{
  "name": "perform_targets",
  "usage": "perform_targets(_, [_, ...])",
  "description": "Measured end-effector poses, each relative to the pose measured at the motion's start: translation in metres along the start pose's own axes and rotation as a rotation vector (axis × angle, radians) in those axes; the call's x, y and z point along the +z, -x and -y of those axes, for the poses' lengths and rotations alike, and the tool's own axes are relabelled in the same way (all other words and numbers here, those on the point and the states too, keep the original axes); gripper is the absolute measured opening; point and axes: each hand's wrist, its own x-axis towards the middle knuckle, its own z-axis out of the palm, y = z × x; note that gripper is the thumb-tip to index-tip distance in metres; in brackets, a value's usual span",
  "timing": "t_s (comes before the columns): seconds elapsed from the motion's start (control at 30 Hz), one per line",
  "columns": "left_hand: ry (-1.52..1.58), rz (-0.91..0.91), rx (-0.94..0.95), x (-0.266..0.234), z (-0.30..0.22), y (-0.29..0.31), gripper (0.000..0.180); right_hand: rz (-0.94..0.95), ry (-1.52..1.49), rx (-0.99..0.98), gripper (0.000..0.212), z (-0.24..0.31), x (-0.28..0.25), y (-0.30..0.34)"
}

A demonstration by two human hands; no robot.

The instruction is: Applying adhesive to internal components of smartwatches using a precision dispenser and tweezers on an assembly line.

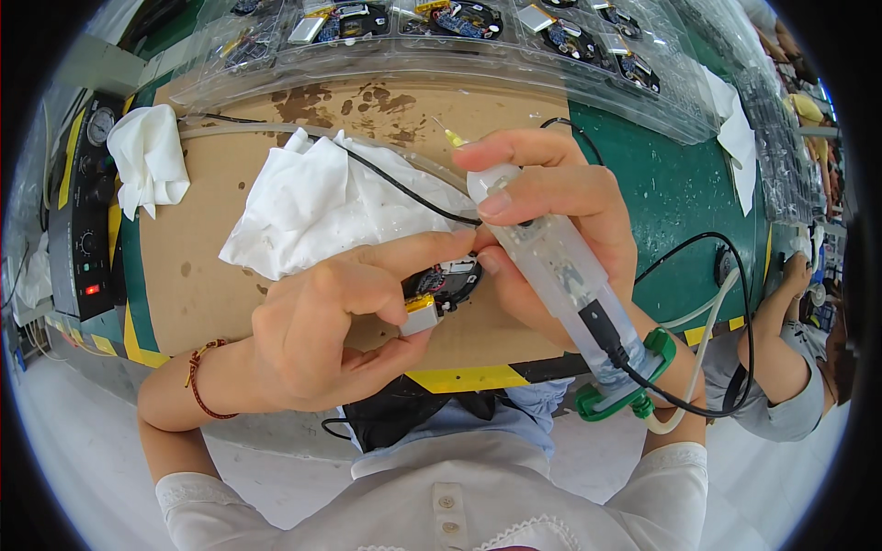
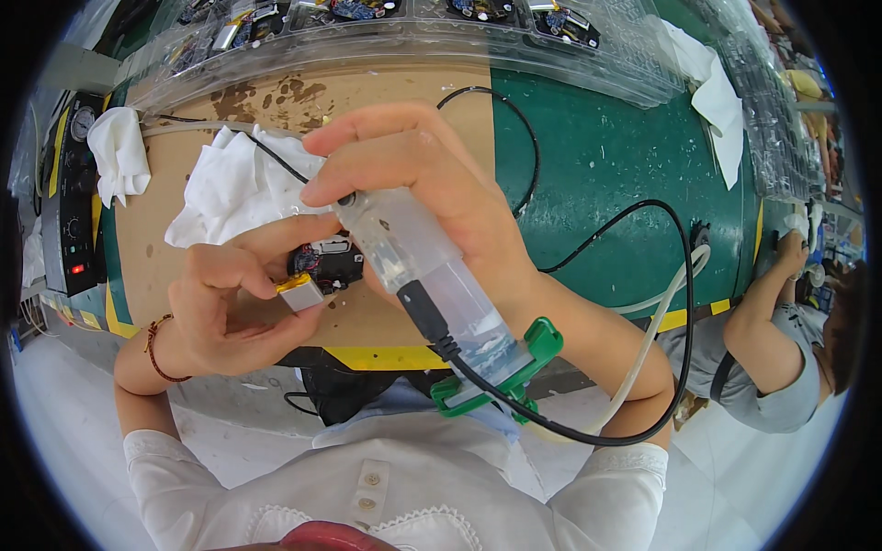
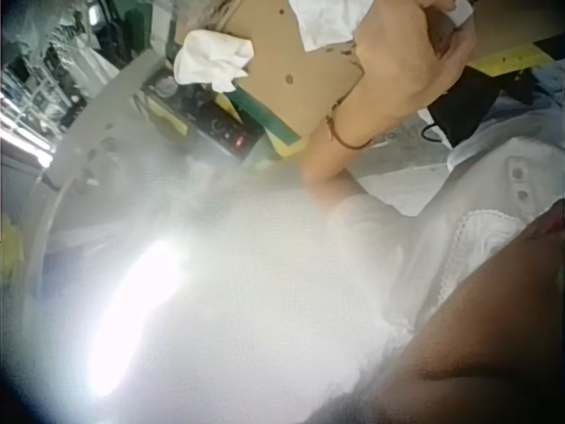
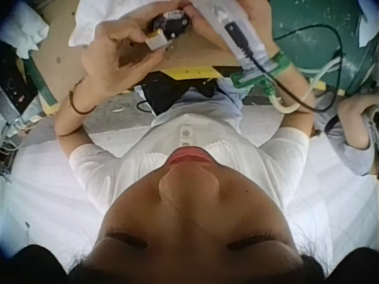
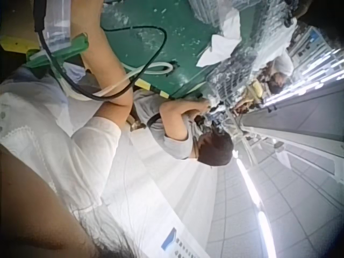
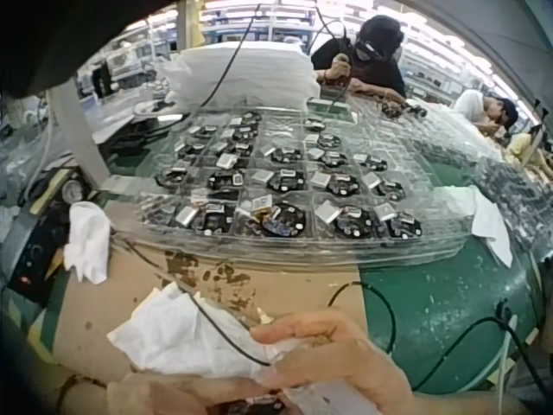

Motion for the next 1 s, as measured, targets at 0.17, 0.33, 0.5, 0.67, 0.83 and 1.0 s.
perform_targets(0.17, [-0.071,0.073,-0.07,-0.006,-0.006,0.001,0.045,-0.039,0.041,-0.137,0.035,-0.007,0.004,0.001])
perform_targets(0.33, [-0.258,-0.157,0.112,0.005,0.003,-0.004,0.038,-0.078,0.042,-0.112,0.031,-0.004,0.01,0.001])
perform_targets(0.5, [-0.266,-0.133,0.095,0.006,0.001,-0.003,0.038,-0.102,0.05,-0.098,0.029,-0.001,0.011,0.002])
perform_targets(0.67, [-0.074,0.047,-0.021,-0.004,-0.002,-0.002,0.043,-0.058,0.066,-0.145,0.032,-0.007,0.005,0.001])
perform_targets(0.83, [-0.152,-0.198,0.118,0.008,0.004,-0.009,0.037,-0.072,0.086,-0.127,0.039,-0.005,0.004,-0.001])
perform_targets(1.0, [-0.154,-0.186,0.079,0.006,0.002,-0.009,0.036,-0.081,0.083,-0.089,0.042,-0.003,0.004,0.0])
